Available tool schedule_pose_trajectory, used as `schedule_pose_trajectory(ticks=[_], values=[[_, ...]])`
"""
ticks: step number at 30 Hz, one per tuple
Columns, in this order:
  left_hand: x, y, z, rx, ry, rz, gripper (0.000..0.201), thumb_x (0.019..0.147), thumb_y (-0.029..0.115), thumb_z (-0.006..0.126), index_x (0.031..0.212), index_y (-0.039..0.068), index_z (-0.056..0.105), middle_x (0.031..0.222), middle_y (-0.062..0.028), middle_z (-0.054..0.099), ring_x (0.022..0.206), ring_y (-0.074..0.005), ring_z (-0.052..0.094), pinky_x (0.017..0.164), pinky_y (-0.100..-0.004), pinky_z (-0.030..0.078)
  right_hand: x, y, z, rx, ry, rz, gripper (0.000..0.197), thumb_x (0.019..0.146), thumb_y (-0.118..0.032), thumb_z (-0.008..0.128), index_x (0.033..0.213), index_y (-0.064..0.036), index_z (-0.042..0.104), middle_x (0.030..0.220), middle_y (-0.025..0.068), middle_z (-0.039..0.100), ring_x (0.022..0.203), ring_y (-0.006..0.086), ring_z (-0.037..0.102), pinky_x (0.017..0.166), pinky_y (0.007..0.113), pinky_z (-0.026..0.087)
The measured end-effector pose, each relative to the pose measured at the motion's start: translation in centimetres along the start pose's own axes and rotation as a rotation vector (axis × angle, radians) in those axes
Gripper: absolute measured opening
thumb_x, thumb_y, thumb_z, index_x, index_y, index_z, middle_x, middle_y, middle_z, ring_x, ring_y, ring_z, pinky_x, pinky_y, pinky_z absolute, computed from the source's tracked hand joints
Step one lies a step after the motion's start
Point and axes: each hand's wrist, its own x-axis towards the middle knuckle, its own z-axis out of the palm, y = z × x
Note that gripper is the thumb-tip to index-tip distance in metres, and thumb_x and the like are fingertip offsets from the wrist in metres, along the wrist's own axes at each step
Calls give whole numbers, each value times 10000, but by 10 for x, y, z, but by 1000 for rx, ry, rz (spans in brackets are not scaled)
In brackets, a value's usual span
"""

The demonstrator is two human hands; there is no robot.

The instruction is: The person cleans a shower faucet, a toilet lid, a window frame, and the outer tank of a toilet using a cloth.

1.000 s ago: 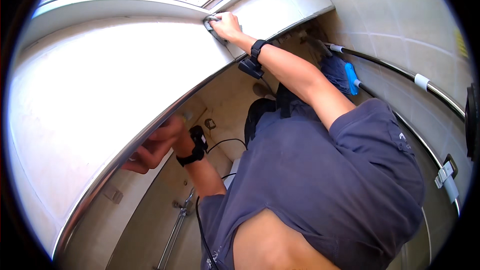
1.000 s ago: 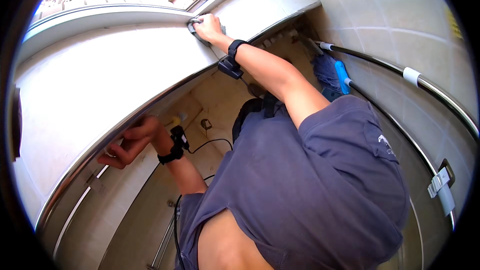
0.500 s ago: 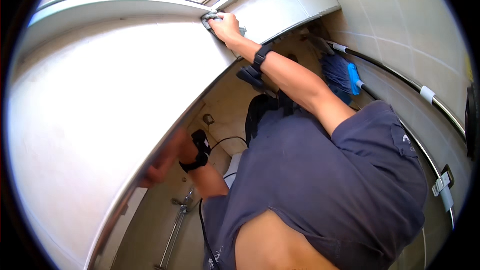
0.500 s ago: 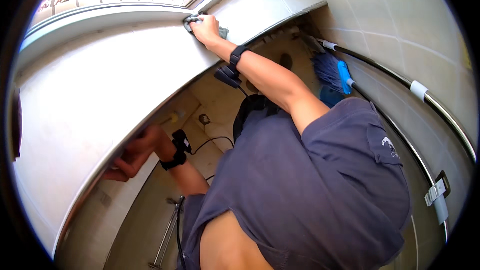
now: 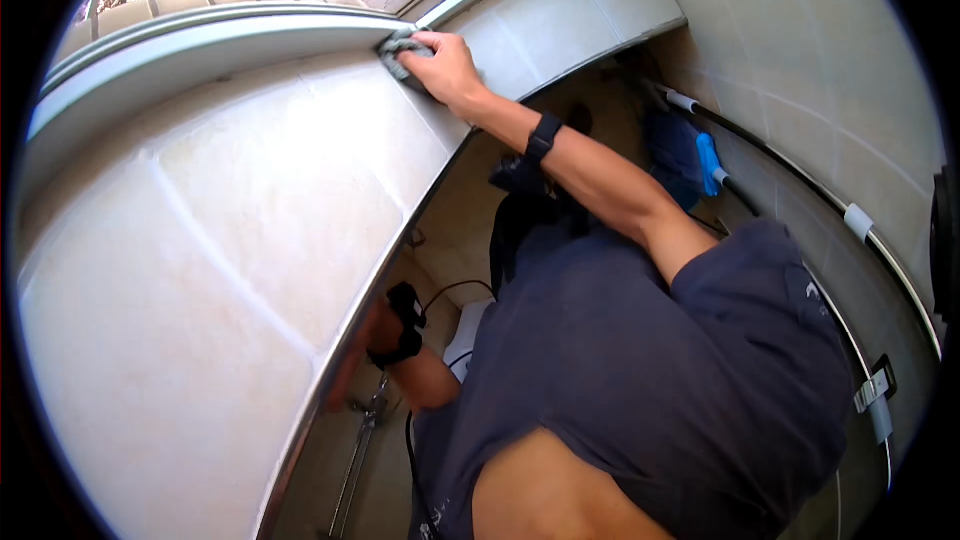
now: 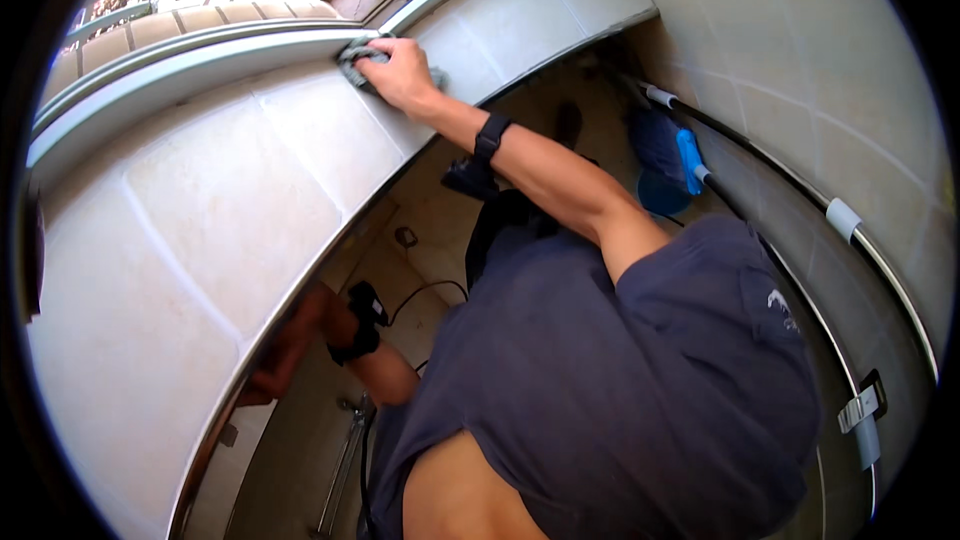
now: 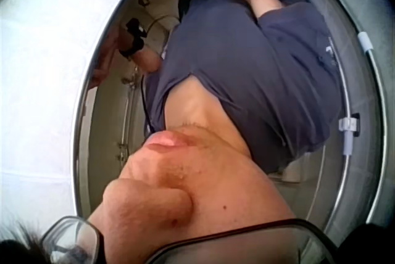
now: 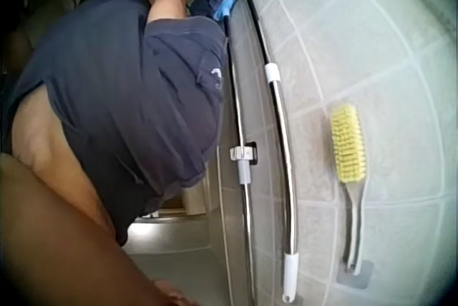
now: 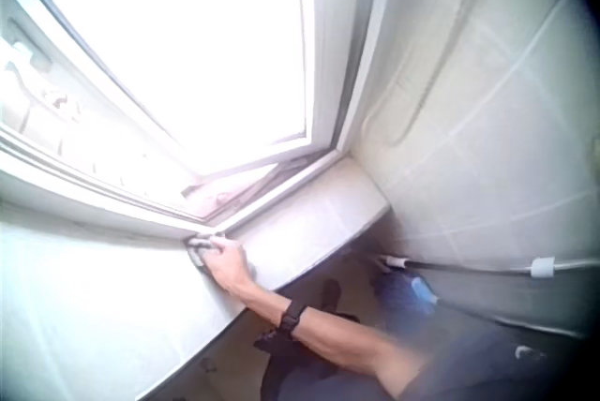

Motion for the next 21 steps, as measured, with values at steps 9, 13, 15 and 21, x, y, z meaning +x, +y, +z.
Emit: schedule_pose_trajectory(ticks=[9, 13, 15, 21], values=[[6, 4, 2, -3, 41, -21, 409, 992, 351, 597, 1137, -8, 463, 1324, -257, 374, 1250, -362, 409, 1044, -492, 388, 4, -11, -8, -145, 26, 153, 246, 875, -205, 738, 1030, -18, 778, 742, 29, 708, 672, 83, 586, 635, 297, 486], [7, 7, -5, 1, 59, -55, 426, 993, 364, 608, 1136, -11, 464, 1312, -257, 381, 1252, -366, 407, 1047, -494, 387, -10, -51, -4, -36, -161, -117, 282, 849, -226, 724, 1056, -44, 778, 769, 108, 712, 699, 150, 622, 690, 325, 511], [12, 9, -8, 5, 52, -95, 435, 993, 370, 614, 1136, -13, 465, 1306, -258, 384, 1253, -369, 406, 1049, -494, 387, -16, -101, -4, -34, -335, -213, 289, 873, -211, 695, 1076, -15, 758, 792, 67, 698, 718, 126, 589, 705, 307, 504], [72, 74, -23, -271, 21, -425, 278, 986, 259, 571, 1076, 17, 468, 1242, -219, 453, 1172, -325, 472, 1020, -454, 430, -34, -182, -29, -29, -379, -244, 302, 929, -218, 654, 1090, 27, 727, 845, 75, 695, 777, 132, 599, 728, 297, 500]])
